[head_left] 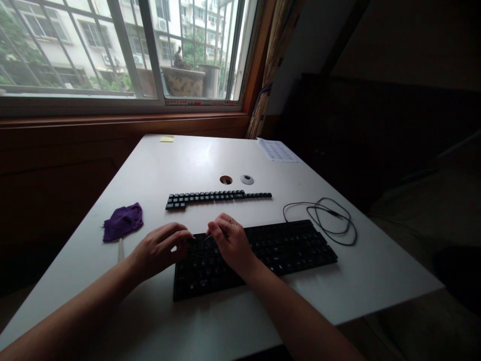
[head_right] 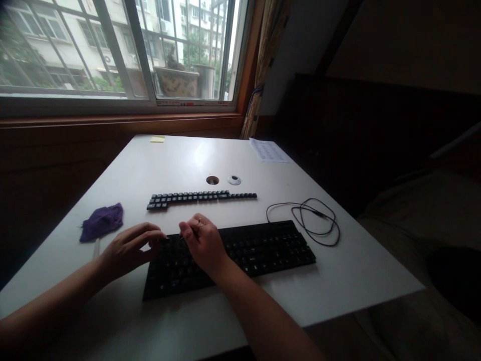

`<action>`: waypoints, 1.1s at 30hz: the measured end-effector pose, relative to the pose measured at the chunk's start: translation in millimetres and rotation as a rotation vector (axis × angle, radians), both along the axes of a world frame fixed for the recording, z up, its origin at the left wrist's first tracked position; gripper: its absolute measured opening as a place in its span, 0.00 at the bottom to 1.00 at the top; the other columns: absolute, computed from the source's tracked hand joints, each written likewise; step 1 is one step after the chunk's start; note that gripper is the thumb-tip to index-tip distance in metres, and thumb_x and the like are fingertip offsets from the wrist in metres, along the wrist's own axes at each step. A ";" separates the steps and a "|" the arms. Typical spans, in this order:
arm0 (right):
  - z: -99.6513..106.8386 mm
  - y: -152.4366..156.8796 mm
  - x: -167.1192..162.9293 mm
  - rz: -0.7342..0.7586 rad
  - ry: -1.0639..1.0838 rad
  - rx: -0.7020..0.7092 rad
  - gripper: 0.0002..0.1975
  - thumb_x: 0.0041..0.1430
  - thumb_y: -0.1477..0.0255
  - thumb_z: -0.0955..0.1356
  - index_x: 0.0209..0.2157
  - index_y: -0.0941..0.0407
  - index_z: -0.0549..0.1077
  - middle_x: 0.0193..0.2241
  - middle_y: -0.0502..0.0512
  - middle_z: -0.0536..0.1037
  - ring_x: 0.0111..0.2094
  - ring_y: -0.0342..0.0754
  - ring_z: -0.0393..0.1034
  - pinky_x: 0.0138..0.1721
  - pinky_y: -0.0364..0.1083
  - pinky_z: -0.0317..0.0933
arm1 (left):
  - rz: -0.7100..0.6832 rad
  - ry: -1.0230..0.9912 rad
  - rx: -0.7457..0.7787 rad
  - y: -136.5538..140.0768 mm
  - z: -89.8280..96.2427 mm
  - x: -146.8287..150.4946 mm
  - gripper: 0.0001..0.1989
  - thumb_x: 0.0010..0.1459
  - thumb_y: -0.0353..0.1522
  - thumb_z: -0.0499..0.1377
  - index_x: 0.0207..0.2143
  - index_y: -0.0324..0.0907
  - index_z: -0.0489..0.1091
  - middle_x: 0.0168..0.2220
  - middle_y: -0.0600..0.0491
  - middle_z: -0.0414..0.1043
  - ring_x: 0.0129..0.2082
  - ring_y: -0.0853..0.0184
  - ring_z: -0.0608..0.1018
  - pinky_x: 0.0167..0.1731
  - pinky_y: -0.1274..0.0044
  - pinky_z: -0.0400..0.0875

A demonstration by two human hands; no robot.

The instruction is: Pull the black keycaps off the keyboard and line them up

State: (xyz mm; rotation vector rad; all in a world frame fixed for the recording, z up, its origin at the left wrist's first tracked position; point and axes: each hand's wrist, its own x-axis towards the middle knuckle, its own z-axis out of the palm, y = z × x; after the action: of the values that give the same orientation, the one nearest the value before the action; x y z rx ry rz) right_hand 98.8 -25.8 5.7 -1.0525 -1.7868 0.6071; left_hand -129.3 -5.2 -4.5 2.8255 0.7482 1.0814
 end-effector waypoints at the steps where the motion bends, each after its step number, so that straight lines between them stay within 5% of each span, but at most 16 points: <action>1: 0.2 -0.2 0.1 0.008 0.002 0.001 0.17 0.70 0.66 0.61 0.29 0.55 0.72 0.29 0.50 0.68 0.33 0.44 0.67 0.39 0.45 0.60 | 0.000 0.003 -0.001 0.2 0.1 0.2 0.08 0.60 0.23 0.58 0.43 0.39 0.68 0.35 0.51 0.71 0.28 0.72 0.73 0.31 0.80 0.71; 13: 1.5 -1.6 0.5 0.034 -0.032 0.052 0.14 0.70 0.68 0.59 0.34 0.54 0.72 0.34 0.53 0.71 0.42 0.47 0.66 0.47 0.48 0.61 | 0.021 0.012 0.016 -1.2 -0.3 -1.8 0.08 0.60 0.24 0.59 0.42 0.40 0.69 0.35 0.51 0.71 0.30 0.71 0.73 0.32 0.78 0.71; 33: -3.2 -1.8 -3.6 0.156 -0.209 0.112 0.11 0.63 0.64 0.68 0.41 0.56 0.76 0.27 0.51 0.73 0.30 0.45 0.66 0.36 0.44 0.61 | -0.063 -0.075 0.100 -2.8 -1.4 -5.3 0.18 0.59 0.25 0.62 0.52 0.42 0.69 0.38 0.49 0.76 0.35 0.68 0.78 0.35 0.77 0.76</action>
State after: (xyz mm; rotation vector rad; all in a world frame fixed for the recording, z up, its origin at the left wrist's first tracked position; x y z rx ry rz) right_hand 95.2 -27.6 2.5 -0.9336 -2.0755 0.4984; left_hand -134.6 -7.9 -5.9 2.8491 0.6118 1.2401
